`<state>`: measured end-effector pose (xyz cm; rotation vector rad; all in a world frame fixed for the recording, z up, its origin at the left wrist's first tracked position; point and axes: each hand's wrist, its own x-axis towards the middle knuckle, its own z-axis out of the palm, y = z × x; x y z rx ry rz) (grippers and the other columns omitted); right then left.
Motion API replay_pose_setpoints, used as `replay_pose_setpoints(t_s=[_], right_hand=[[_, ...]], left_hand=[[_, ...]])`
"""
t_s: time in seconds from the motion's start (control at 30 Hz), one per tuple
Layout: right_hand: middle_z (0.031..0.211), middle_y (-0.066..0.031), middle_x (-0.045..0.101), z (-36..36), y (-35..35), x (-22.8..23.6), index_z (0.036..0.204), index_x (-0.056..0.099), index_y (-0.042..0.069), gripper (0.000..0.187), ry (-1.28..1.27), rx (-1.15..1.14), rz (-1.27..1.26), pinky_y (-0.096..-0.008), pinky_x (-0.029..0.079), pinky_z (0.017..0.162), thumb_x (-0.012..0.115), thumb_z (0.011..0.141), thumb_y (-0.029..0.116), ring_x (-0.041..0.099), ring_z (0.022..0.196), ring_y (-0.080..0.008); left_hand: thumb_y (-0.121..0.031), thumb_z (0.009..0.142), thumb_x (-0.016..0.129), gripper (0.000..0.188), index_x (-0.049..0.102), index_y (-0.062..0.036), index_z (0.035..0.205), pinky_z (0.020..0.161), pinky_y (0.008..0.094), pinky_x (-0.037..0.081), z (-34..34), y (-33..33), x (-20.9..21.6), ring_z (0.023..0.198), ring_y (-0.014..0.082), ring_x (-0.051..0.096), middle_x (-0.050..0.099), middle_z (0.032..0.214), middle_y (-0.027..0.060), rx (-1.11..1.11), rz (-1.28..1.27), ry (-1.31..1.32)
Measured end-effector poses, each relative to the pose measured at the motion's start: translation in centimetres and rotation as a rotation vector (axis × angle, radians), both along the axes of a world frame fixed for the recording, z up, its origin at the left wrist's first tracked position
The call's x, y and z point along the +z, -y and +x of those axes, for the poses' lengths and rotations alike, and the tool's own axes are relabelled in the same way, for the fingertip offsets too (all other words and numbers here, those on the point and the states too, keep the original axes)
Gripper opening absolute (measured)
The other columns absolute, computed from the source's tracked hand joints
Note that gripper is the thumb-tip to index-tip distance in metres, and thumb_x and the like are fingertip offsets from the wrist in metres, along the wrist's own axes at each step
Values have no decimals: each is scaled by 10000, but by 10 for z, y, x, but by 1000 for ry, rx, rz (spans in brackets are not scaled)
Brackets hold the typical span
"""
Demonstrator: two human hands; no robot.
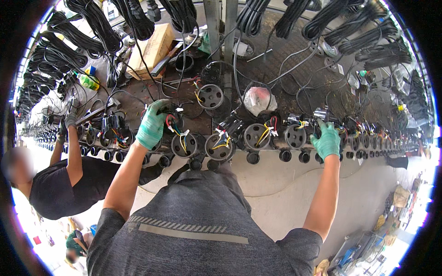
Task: The person assembles small electronic components on a workbench, using pliers to strip and crimp wires. They connect wires to black cylindrical housings and secure them with zip ties, working methodically through a row of units.
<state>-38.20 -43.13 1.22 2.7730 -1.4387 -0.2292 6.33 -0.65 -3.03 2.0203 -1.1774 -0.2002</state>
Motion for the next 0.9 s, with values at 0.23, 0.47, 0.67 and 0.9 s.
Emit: replay_pose_setpoints(t_s=[0.23, 0.47, 0.67, 0.9], right_hand=[[1324, -198, 621, -55, 38, -9, 1446, 636, 104, 705, 282, 95, 56, -473, 489, 1115, 796, 760, 97, 591, 1253, -404], [1445, -213, 553, -52, 35, -29, 1459, 623, 88, 668, 315, 97, -59, -474, 479, 1142, 826, 823, 130, 574, 1307, -407], [1285, -183, 700, 51, -2, 31, 1318, 706, 59, 348, 655, 324, 69, -466, 533, 1046, 725, 983, 147, 672, 1185, -377], [1341, -160, 716, 271, -83, 8, 1316, 715, 5, 334, 856, 818, 836, -315, 585, 975, 622, 996, -15, 738, 1118, -203]], left_hand=[[113, 854, 629, 410, 690, 12, 1246, 1024, 409, 545, 8, -15, -41, 1171, 393, 664, 691, 1296, 193, -12, 145, 348], [95, 740, 674, 236, 712, 11, 957, 973, 448, 577, -2, -12, -34, 1133, 409, 678, 716, 1245, 188, 81, 99, 328], [71, 714, 695, 219, 702, -7, 919, 959, 474, 569, -11, -9, -32, 1118, 399, 678, 719, 1213, 169, 158, 80, 376], [73, 709, 688, 251, 678, -16, 944, 976, 492, 552, -9, -5, -31, 1137, 404, 661, 709, 1222, 158, 121, 104, 421]])
